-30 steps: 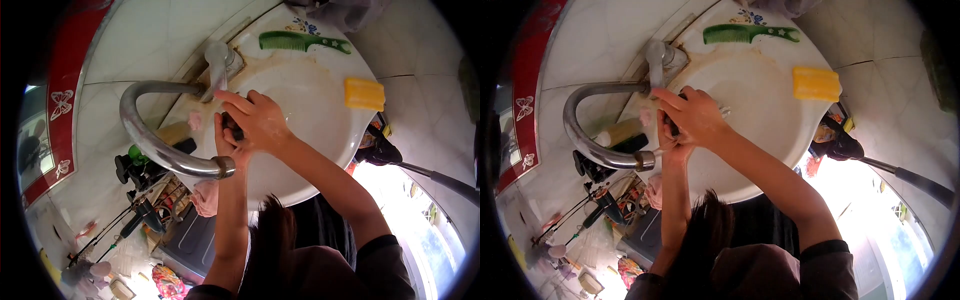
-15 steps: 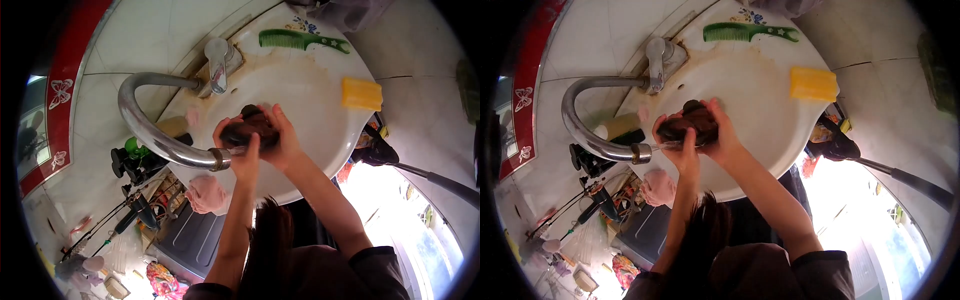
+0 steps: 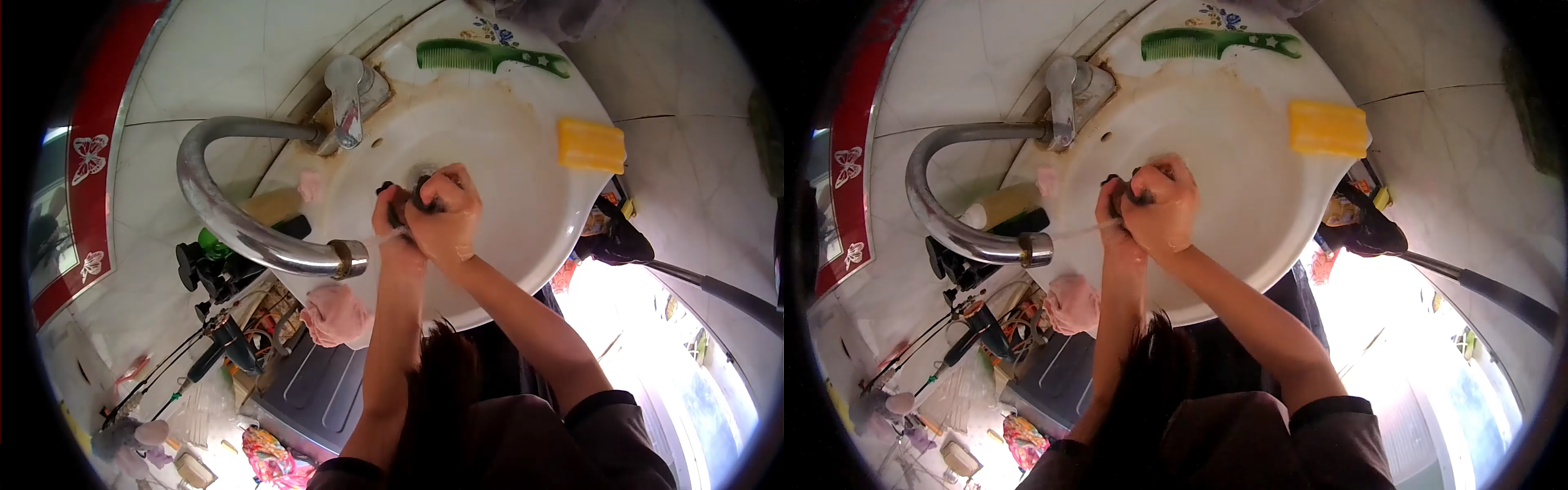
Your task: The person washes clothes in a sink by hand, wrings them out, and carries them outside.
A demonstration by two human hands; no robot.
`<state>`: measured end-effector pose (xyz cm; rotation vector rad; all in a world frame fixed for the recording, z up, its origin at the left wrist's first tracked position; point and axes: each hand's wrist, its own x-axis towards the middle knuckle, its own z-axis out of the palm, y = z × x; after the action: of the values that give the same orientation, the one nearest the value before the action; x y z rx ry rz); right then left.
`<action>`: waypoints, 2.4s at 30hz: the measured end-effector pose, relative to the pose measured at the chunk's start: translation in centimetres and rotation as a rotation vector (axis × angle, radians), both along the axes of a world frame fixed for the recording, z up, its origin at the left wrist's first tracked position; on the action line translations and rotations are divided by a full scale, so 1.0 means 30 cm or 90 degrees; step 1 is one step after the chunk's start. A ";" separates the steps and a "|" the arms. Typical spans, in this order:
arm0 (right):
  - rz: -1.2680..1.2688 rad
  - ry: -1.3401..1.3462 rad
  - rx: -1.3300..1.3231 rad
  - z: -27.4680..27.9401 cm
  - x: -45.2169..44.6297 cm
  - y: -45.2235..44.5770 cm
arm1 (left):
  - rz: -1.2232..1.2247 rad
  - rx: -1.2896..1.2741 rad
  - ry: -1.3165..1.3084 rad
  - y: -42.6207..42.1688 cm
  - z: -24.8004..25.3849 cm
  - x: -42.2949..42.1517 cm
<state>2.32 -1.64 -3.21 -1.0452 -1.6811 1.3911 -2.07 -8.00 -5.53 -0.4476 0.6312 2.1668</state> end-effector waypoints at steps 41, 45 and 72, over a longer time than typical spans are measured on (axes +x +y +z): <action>0.835 0.159 0.745 -0.078 0.199 0.015 | -0.740 -0.804 1.172 0.023 0.153 -0.041; 0.607 0.250 0.487 0.034 0.256 0.061 | -0.795 -0.828 0.887 -0.152 0.165 -0.091; 0.425 0.269 -1.131 0.203 0.386 -0.059 | -0.313 -0.350 1.393 -0.150 0.428 0.212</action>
<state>13.91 -3.40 2.89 -0.7389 -0.0395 3.3465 4.30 -12.49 7.32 1.8988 2.0279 1.1018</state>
